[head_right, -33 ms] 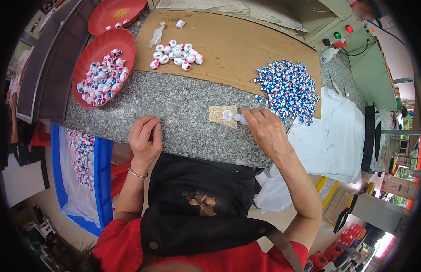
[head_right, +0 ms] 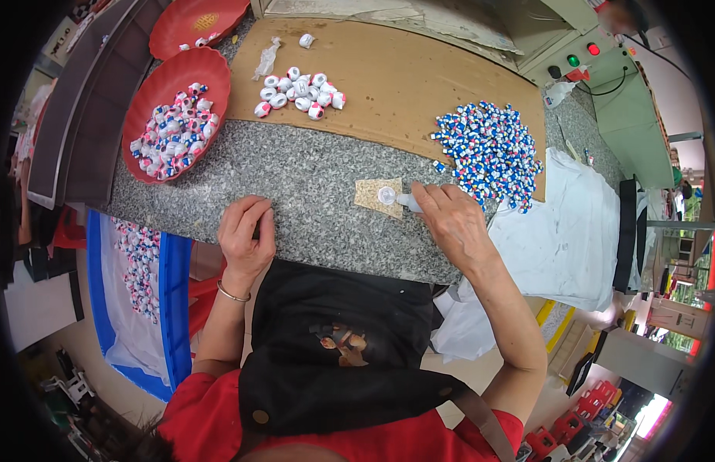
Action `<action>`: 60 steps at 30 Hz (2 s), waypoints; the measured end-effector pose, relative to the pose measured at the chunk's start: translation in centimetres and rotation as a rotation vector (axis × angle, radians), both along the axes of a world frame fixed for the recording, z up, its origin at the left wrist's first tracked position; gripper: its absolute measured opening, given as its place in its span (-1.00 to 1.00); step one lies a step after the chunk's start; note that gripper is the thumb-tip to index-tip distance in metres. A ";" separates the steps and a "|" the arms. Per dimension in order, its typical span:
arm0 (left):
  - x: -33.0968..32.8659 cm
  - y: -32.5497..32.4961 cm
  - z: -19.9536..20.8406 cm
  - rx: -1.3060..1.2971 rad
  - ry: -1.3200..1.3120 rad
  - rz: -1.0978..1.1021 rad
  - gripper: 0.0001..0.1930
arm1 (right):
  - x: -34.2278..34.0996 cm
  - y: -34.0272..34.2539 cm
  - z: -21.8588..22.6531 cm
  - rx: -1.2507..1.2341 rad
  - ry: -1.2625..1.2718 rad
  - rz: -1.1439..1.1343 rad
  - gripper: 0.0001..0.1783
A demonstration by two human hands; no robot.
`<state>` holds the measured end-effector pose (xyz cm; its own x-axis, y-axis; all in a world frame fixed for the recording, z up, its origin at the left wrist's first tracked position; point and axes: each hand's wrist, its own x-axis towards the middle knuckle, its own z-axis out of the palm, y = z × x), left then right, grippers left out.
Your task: Assembling small plastic components onto a base at a factory workbench.
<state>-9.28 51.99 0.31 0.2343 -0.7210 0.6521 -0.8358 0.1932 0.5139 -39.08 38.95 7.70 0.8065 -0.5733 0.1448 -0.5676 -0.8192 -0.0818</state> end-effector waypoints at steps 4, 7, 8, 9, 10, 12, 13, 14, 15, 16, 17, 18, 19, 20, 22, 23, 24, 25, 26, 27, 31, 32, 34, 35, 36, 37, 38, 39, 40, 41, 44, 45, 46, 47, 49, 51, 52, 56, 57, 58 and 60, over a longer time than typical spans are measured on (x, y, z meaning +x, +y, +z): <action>0.1 0.1 0.0 0.001 0.002 0.003 -0.81 | 0.1 0.0 0.0 0.003 -0.001 -0.004 -0.44; 0.1 0.2 0.2 0.017 -0.009 0.005 -0.81 | 0.1 0.2 -0.2 0.021 -0.004 -0.011 -0.43; 0.1 0.3 0.1 0.019 -0.010 0.007 -0.81 | 0.1 0.3 -0.3 0.016 -0.014 -0.016 -0.43; 0.1 0.4 0.0 0.010 -0.009 0.007 -0.81 | 0.0 0.4 -0.5 0.011 -0.025 -0.021 -0.43; 0.2 0.4 0.0 0.000 -0.008 0.005 -0.81 | 0.0 0.4 -0.7 0.011 -0.024 -0.020 -0.43; 0.2 0.5 0.1 0.013 -0.005 -0.002 -0.81 | -0.1 0.5 -1.1 0.020 -0.049 -0.026 -0.44; 0.2 0.3 0.1 0.023 -0.002 -0.009 -0.81 | -0.1 0.5 -1.2 0.022 -0.050 -0.026 -0.44; 0.2 0.3 0.0 0.026 -0.004 -0.011 -0.81 | -0.1 0.5 -1.4 0.048 -0.053 -0.046 -0.44; 0.2 0.2 -0.2 0.029 -0.001 -0.013 -0.82 | -0.1 0.5 -1.6 0.074 -0.056 -0.067 -0.45; 0.1 0.2 0.1 0.017 0.001 -0.016 -0.82 | -0.2 0.6 -1.3 0.062 -0.060 -0.070 -0.45; 0.1 0.2 0.3 0.005 -0.003 -0.022 -0.82 | -0.3 0.7 -1.3 0.069 -0.095 -0.069 -0.45; 0.2 0.3 0.6 0.009 -0.005 -0.007 -0.82 | -0.4 0.9 -1.2 0.075 -0.129 -0.069 -0.45; 0.1 0.1 0.3 0.020 -0.002 -0.003 -0.83 | -0.6 1.0 -1.6 0.067 -0.127 -0.089 -0.45; 0.1 -0.1 0.2 0.011 0.001 -0.026 -0.83 | -0.6 1.2 -2.0 0.140 -0.196 -0.127 -0.46; 0.1 -0.1 -0.1 0.048 0.004 -0.005 -0.84 | -0.4 1.9 -1.7 0.267 -0.329 -0.198 -0.54; 0.0 -0.1 -0.1 0.037 0.004 -0.030 -0.84 | -0.5 2.2 -1.4 0.253 -0.333 -0.221 -0.54; 0.0 -0.1 0.0 0.046 -0.008 -0.029 -0.84 | -0.8 2.4 -0.9 0.368 -0.430 -0.302 -0.57; 0.0 0.1 0.0 0.058 -0.021 -0.026 -0.84 | -1.3 2.6 -0.7 0.487 -0.532 -0.380 -0.60; -0.1 0.2 0.0 0.049 -0.022 -0.051 -0.84 | -2.4 2.3 -0.6 0.515 -0.589 -0.423 -0.64; -0.3 0.2 -0.1 0.064 -0.013 -0.049 -0.84 | -3.7 1.6 -0.4 0.501 -0.599 -0.443 -0.64; -0.8 0.1 -0.3 0.080 0.003 -0.043 -0.83 | -10.8 -4.5 -0.6 0.525 -0.996 -0.581 -0.66; -0.8 0.2 -0.4 0.089 0.026 -0.043 -0.83 | -12.6 -6.7 -0.9 0.545 -1.051 -0.628 -0.66; -0.9 0.0 -0.3 0.083 0.035 -0.036 -0.84 | -16.5 -11.1 -1.5 0.484 -1.083 -0.714 -0.67; -0.7 0.1 -0.2 0.085 0.046 -0.012 -0.84 | -18.3 -13.2 -2.2 0.412 -1.062 -0.743 -0.68; -0.6 0.3 -0.2 0.087 0.064 0.019 -0.85 | -19.8 -15.3 -3.1 0.293 -1.019 -0.788 -0.73; -0.4 0.4 0.1 0.087 0.055 0.048 -0.85 | -20.9 -17.3 -3.8 0.182 -0.975 -0.819 -0.76; -0.1 0.9 0.6 0.101 0.067 0.052 -0.85 | -21.0 -18.9 -4.0 0.073 -0.882 -0.904 -0.68; -0.2 1.1 0.9 0.106 0.083 0.060 -0.85 | -22.9 -20.7 -5.1 0.037 -0.909 -0.872 -0.58; -0.7 0.4 1.0 0.090 0.077 0.112 -0.85 | -27.4 -22.9 -7.0 -0.127 -0.769 -0.965 -0.54; -0.6 0.3 1.2 0.115 0.068 0.074 -0.85 | -28.7 -24.1 -7.8 -0.097 -0.700 -0.947 -0.51; -0.3 -0.5 1.1 0.157 0.092 0.016 -0.82 | -34.3 -26.3 -10.5 -0.112 -0.570 -0.952 -0.58; -0.1 0.5 1.5 0.176 0.078 0.058 -0.81 | -30.8 -26.0 -10.2 0.008 -0.685 -0.889 -0.61; 0.0 0.7 1.6 0.181 0.097 0.057 -0.81 | -31.5 -26.3 -10.0 0.135 -0.715 -0.894 -0.59; -0.2 0.4 1.9 0.172 0.088 0.093 -0.81 | -33.4 -26.8 -10.3 0.211 -0.742 -0.859 -0.58; -0.4 0.0 2.5 0.222 0.141 0.039 -0.81 | -34.5 -26.3 -11.0 0.244 -0.924 -0.791 -0.57; -0.1 -0.2 2.3 0.230 0.127 0.047 -0.79 | -30.6 -23.5 -9.4 0.210 -1.092 -0.733 -0.58; -0.1 -0.6 2.2 0.239 0.126 0.028 -0.76 | -27.9 -20.9 -7.1 -0.005 -0.991 -0.795 -0.62; 0.7 -6.8 3.1 0.198 -0.026 0.000 -0.57 | -17.0 -12.3 -0.5 0.192 -0.754 -0.521 -0.72; 1.0 -8.3 3.4 0.178 -0.043 0.002 -0.50 | -12.2 -10.7 1.2 0.263 -0.645 -0.396 -0.77; 1.5 -9.5 3.2 0.171 -0.042 -0.005 -0.50 | -7.9 -10.0 2.0 0.214 -0.512 -0.203 -0.80; 2.5 -10.6 2.4 0.174 0.019 0.057 -0.40 | 0.6 -9.5 2.4 0.326 -0.499 0.027 -0.82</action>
